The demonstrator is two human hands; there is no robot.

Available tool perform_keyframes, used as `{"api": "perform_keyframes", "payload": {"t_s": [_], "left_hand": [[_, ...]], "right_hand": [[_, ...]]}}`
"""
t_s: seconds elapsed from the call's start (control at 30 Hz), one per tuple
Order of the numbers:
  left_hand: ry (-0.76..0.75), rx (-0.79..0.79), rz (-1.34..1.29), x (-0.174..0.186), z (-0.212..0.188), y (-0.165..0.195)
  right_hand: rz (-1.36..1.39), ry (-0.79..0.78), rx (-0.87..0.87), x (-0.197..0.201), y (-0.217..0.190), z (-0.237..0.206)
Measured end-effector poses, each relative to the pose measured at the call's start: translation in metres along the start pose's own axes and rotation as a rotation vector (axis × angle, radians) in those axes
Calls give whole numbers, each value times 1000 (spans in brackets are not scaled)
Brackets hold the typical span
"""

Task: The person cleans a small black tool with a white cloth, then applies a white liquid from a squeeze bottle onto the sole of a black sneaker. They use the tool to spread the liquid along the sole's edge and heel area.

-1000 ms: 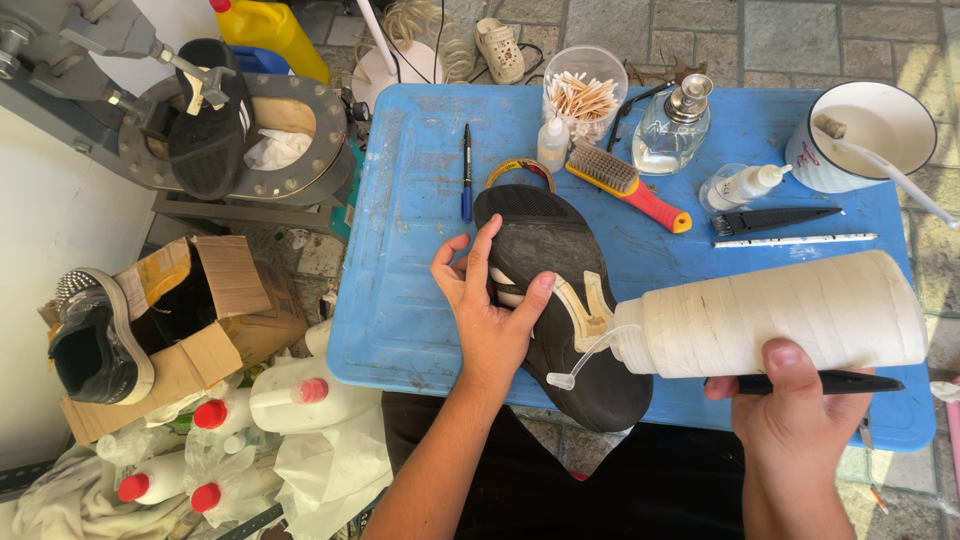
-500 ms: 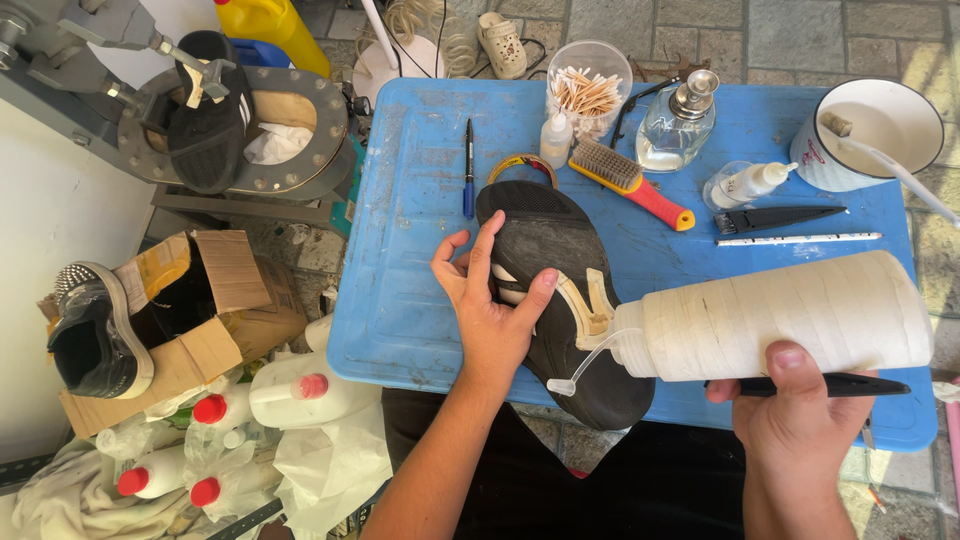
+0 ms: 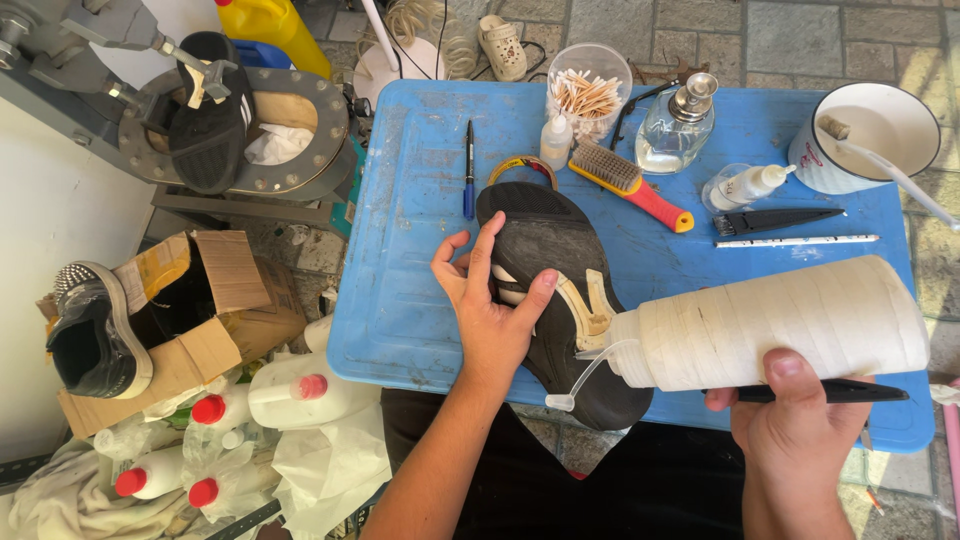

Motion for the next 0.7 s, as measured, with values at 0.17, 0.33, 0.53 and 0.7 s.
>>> {"api": "perform_keyframes", "payload": {"t_s": [0.17,0.33,0.53,0.7], "left_hand": [[-5,11,-9,-4,-1,0],[0,-11,36,-3,-4,2],[7,-11,13,-4,-4,2],[9,-19,29,-4,-3,4]], "right_hand": [[19,5,-3,4,-2,-3],[14,13,-15,8,-2,-7],[14,12,-7,8,-3,-7],[37,27,-9,8,-6,-6]]}}
Point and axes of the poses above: each hand's wrist, its own z-axis towards the middle knuckle, its own x-axis out of the back of the hand, y = z × x, the point moved 9 cm from there along z, towards the middle knuckle, and after that the axes turned 11 degrees about -y, right-handed, at the moved point
